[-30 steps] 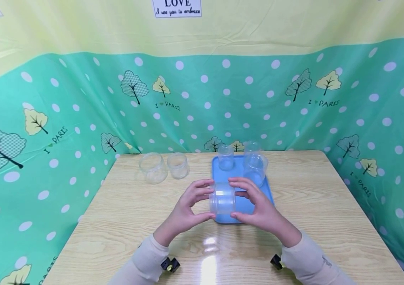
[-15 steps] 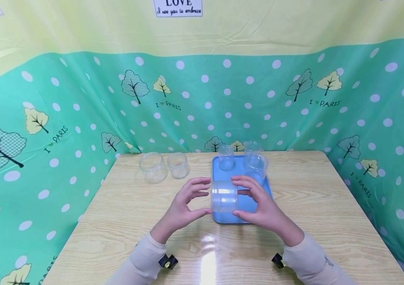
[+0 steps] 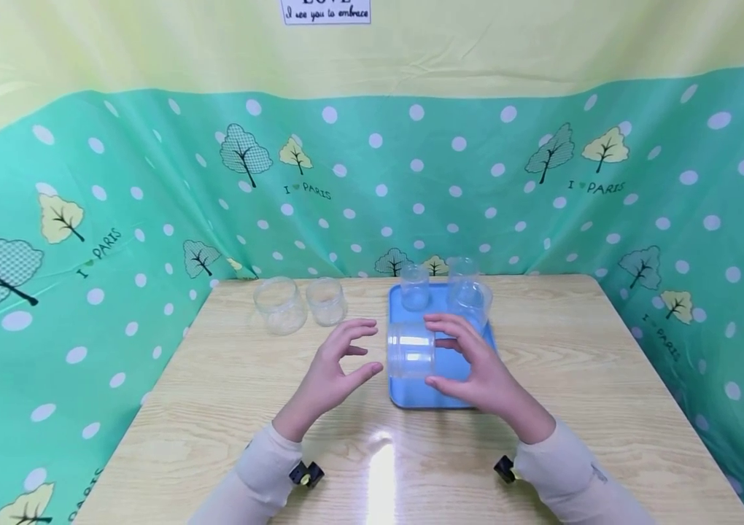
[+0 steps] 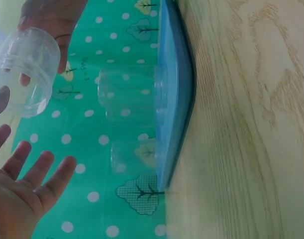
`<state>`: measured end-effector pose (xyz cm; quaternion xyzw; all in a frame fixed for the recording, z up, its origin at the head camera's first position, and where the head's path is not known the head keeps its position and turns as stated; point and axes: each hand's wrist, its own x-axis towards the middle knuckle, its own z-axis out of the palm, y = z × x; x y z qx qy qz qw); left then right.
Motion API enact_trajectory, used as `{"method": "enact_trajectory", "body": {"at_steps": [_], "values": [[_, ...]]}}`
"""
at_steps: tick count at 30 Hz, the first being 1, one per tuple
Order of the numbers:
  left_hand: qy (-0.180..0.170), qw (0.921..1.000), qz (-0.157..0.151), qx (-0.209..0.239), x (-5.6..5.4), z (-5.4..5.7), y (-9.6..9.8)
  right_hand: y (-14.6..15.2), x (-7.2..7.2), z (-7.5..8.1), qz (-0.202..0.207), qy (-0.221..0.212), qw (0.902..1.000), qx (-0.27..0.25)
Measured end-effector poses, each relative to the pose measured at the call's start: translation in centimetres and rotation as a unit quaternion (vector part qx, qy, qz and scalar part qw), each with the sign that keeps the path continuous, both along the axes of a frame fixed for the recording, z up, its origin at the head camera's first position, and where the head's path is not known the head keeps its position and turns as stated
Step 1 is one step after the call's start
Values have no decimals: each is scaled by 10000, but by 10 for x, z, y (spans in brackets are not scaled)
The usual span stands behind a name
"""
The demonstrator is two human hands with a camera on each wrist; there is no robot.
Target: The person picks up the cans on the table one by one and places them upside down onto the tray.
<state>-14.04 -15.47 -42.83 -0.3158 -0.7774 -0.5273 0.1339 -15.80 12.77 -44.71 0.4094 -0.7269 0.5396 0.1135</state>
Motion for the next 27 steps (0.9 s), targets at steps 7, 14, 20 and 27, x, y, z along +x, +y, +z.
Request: {"method": "enact_trajectory", "body": {"at_steps": [7, 14, 20, 27], "values": [[-259, 9992, 297, -31, -9, -14, -5, -5, 5, 27, -109, -233, 9996, 142], [-603, 9952, 762, -103, -20, -26, -10, -5, 8, 51, -313, -161, 9989, 303], [-681, 9949, 749, -42, -8, -5, -6, 0, 0, 64, -425, -252, 9970, 594], [-656, 9953, 712, -6, -3, 2, -5, 10, -31, 57, -582, -209, 9938, 924]]}}
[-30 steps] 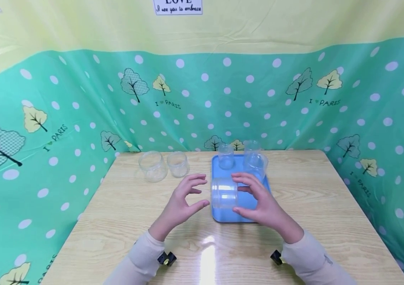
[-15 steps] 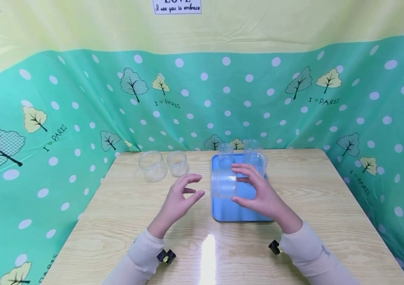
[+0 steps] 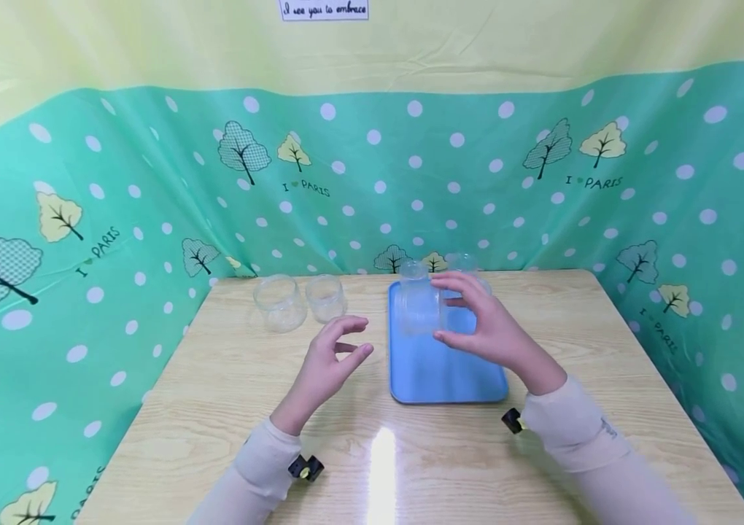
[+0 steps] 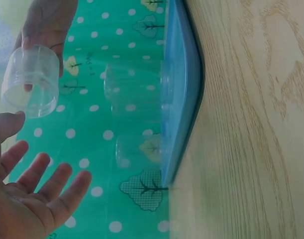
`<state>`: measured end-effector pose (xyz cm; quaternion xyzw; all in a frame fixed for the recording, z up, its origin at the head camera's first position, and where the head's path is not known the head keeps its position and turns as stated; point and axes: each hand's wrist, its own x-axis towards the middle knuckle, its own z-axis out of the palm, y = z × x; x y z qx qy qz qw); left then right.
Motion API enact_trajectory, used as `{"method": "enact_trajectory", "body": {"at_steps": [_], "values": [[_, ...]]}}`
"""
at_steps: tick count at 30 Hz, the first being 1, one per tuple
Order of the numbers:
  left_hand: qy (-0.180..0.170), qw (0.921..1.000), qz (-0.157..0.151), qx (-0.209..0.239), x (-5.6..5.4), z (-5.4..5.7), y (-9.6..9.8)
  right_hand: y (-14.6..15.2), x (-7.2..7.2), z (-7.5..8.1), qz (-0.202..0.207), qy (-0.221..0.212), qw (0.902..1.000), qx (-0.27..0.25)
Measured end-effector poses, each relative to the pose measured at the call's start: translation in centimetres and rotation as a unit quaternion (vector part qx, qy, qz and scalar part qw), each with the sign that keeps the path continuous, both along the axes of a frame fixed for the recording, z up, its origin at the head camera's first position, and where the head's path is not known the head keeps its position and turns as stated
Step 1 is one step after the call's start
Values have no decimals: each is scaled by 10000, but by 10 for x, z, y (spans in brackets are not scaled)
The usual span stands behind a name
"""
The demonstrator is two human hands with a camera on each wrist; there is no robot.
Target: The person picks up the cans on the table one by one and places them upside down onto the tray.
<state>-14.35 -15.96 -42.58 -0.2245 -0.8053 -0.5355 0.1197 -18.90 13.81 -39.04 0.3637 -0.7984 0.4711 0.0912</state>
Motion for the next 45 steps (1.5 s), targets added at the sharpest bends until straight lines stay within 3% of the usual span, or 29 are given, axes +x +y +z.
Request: {"method": "enact_trajectory", "body": {"at_steps": [7, 16, 21, 27, 35, 45], "values": [[-174, 9998, 39, -87, -2, -3, 0, 6, -24, 11, 196, 53, 9988, 456], [-367, 9989, 106, -254, -19, -25, -10, 0, -43, 38, 141, 122, 9886, 1497], [-506, 9983, 92, -277, -19, -23, -14, -10, -44, 51, 96, -100, 9727, 2318], [-618, 9972, 1, -418, -19, -21, -17, -23, -45, 63, 105, -207, 9550, 2957], [-629, 9958, -88, -652, -20, -20, -18, -35, -58, 68, 187, -382, 9451, 3241], [-655, 9948, -113, -774, -20, -22, -20, -49, -67, 66, -202, -581, 9288, 3655]]}}
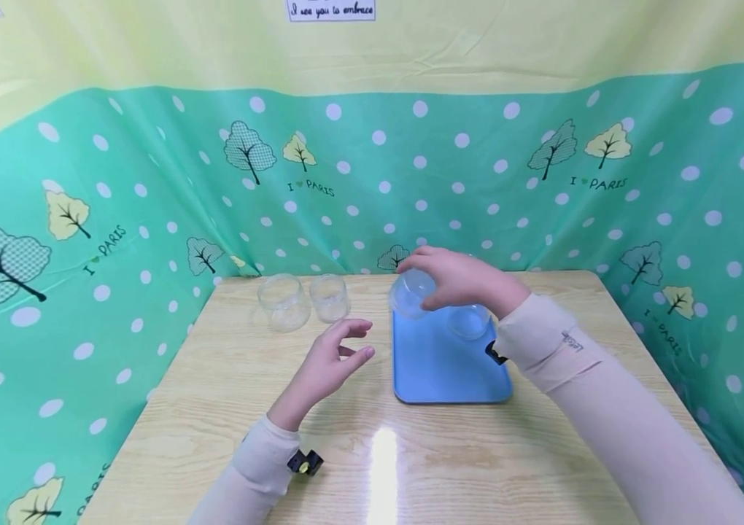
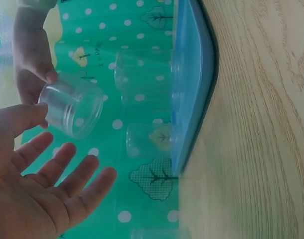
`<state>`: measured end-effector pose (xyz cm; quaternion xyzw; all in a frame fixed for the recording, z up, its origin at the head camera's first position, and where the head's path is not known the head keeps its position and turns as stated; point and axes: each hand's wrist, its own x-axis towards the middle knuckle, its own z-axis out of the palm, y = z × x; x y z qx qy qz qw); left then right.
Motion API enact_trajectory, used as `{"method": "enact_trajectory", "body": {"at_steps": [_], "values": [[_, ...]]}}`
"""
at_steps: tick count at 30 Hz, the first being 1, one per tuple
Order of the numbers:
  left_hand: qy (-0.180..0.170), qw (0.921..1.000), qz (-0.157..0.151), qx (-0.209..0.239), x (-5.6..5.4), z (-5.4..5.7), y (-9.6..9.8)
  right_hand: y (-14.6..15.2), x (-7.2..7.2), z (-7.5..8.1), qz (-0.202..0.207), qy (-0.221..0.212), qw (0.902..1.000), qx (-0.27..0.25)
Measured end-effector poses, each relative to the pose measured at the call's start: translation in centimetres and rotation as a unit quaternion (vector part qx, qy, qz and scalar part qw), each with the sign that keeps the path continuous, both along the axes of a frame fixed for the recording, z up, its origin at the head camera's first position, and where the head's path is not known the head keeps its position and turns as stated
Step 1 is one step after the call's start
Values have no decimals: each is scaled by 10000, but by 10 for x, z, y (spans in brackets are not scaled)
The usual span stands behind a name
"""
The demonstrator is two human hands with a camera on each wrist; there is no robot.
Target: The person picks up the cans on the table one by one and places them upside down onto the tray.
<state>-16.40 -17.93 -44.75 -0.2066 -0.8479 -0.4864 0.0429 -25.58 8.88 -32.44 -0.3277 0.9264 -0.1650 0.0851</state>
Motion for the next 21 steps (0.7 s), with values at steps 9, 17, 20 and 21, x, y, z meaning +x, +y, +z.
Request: {"method": "enact_trajectory", "body": {"at_steps": [9, 17, 20, 21], "values": [[-83, 9998, -59, -171, -2, -2, -2, -23, -8, -9, -156, 65, 9979, 630], [-60, 9998, -39, -208, -2, 0, -4, -29, -12, -17, -124, -8, 9959, 893], [-79, 9998, -53, -198, -3, 1, -4, -30, -14, -19, -168, -86, 9958, 900], [-78, 9998, -62, -190, -3, 1, -4, -31, -15, -20, -184, -136, 9956, 904]]}}
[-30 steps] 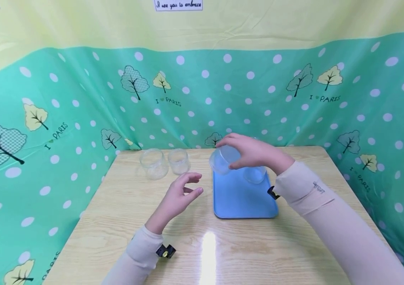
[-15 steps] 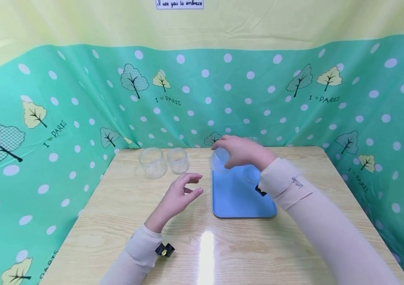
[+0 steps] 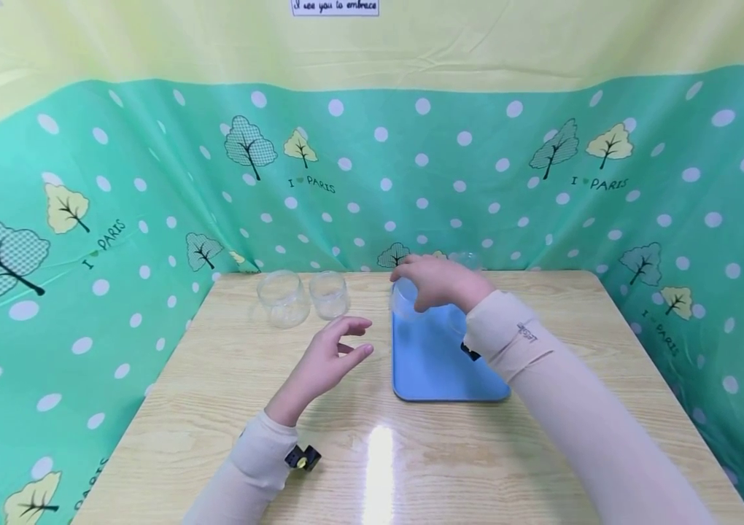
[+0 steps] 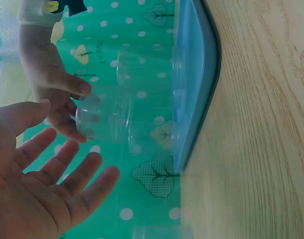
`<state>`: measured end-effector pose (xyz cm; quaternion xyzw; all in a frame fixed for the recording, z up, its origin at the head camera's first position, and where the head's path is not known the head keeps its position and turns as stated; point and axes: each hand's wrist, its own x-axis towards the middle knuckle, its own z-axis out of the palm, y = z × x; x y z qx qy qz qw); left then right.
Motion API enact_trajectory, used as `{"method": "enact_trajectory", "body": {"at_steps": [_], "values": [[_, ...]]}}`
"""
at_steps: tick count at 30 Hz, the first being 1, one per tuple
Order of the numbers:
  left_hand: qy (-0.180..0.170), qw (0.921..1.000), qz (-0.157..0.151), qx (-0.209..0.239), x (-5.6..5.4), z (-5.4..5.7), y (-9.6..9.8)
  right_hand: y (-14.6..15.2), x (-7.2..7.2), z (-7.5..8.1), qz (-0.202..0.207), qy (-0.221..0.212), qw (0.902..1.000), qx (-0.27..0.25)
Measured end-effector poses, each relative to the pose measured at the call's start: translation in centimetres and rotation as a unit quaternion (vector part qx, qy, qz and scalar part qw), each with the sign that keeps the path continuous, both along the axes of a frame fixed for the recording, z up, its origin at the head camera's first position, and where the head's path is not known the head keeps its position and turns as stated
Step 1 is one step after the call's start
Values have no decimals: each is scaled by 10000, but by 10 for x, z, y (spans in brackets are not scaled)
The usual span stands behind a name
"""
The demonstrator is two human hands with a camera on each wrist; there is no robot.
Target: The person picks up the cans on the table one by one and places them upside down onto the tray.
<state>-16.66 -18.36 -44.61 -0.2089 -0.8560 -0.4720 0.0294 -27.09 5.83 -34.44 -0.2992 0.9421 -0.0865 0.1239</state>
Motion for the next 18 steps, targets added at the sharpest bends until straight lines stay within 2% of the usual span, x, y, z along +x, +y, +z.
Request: {"method": "enact_trajectory", "body": {"at_steps": [6, 18], "values": [[33, 10000, -5, -27, 0, 0, -3, 0, -3, -7, -86, -227, 9996, 138], [46, 10000, -45, -33, -1, 2, -7, -1, -9, -22, -132, -322, 9992, 198]]}}
